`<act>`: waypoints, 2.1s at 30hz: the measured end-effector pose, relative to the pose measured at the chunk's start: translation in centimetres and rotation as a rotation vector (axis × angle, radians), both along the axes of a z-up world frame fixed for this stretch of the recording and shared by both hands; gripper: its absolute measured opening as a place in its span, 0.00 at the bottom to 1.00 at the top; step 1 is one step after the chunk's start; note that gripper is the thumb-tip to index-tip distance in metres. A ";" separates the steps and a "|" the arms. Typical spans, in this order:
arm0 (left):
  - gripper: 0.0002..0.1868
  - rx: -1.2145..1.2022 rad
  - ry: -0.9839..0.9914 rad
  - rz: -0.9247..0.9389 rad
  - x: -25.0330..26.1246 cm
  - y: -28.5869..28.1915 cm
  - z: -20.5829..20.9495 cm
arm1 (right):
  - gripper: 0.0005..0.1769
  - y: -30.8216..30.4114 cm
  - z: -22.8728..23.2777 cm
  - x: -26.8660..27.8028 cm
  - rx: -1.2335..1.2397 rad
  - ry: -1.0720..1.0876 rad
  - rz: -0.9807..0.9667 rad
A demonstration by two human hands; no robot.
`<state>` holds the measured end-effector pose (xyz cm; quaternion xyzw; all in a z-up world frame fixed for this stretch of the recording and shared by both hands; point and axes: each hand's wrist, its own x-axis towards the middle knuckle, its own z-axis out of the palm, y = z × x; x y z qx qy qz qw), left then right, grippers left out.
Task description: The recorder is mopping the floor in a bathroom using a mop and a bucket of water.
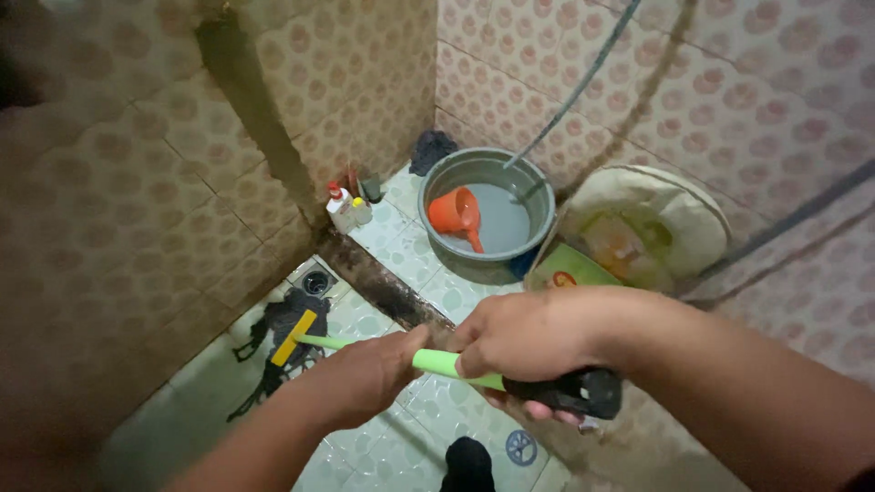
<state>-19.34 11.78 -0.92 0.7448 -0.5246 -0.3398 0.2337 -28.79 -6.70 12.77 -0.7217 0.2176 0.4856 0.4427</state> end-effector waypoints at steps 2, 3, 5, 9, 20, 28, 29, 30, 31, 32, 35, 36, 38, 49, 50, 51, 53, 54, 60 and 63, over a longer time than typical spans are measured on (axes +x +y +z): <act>0.10 0.031 -0.019 -0.007 0.3 0.9 -0.6 | 0.10 1.5 -0.2 -0.1 -0.014 -0.013 -0.046; 0.11 0.062 -0.043 -0.001 0.5 1.3 -0.9 | 0.09 2.3 -0.2 -0.1 -0.029 -0.030 -0.080; 0.10 0.079 -0.048 -0.030 1.0 2.3 -1.5 | 0.10 3.4 -1.5 -0.5 -0.003 -0.037 -0.124; 0.12 0.051 -0.110 -0.077 2.2 4.5 -3.7 | 0.12 6.2 -2.0 -0.5 0.006 -0.047 -0.190; 0.12 0.099 -0.173 -0.173 2.8 6.4 -3.5 | 0.20 11.2 0.4 -0.6 -0.217 -0.026 -0.024; 0.11 0.081 -0.167 -0.224 3.2 8.4 -3.1 | 0.19 15.9 0.7 0.4 -0.532 0.089 0.062; 0.10 0.028 -0.144 -0.244 3.1 8.7 -3.6 | 0.19 16.3 -0.4 0.4 -0.527 0.084 0.167; 0.09 -0.022 -0.122 -0.264 2.9 8.9 -3.9 | 0.19 16.5 -1.4 0.2 -0.518 0.078 0.271; 0.09 -0.022 -0.122 -0.270 2.6 9.1 -4.1 | 0.19 17.4 -1.8 -0.3 -0.517 0.079 0.265; 0.11 -0.024 -0.090 -0.266 2.2 9.5 -4.2 | 0.19 18.4 -2.2 -0.8 -0.619 -0.025 0.265; 0.12 0.003 -0.037 -0.276 1.2 10.4 -4.0 | 0.22 20.0 -3.4 -2.2 -0.690 -0.109 0.227; 0.11 0.025 -0.029 -0.280 0.8 10.4 -3.7 | 0.19 20.1 -3.6 -2.8 -0.673 -0.100 0.194; 0.13 0.057 -0.134 -0.323 -0.1 10.3 -2.9 | 0.19 20.9 -3.1 -4.0 -0.714 -0.134 0.210; 0.09 -0.083 -0.120 -0.413 -2.2 9.6 -2.3 | 0.18 20.7 -3.3 -6.6 -0.800 -0.119 0.177; 0.11 -0.045 -0.162 -0.421 -2.7 9.2 -1.8 | 0.17 20.4 -2.8 -6.9 -0.787 -0.097 0.164; 0.12 -0.007 -0.204 -0.429 -3.2 8.9 -1.3 | 0.18 20.1 -2.3 -7.2 -0.774 -0.074 0.151; 0.13 -0.002 -0.183 -0.445 -4.3 7.7 -1.2 | 0.17 19.0 -2.4 -9.0 -0.811 -0.085 0.118; 0.14 0.001 -0.160 -0.449 -5.0 7.0 -1.0 | 0.17 18.5 -2.3 -9.9 -0.851 -0.097 0.096; 0.16 -0.211 -0.290 -0.571 -9.7 3.9 -1.4 | 0.21 17.6 3.1 -13.7 -0.815 0.170 -0.150; 0.14 -0.116 0.192 -0.591 -12.0 2.9 -1.2 | 0.23 16.5 2.6 -16.5 -0.762 0.186 -0.088</act>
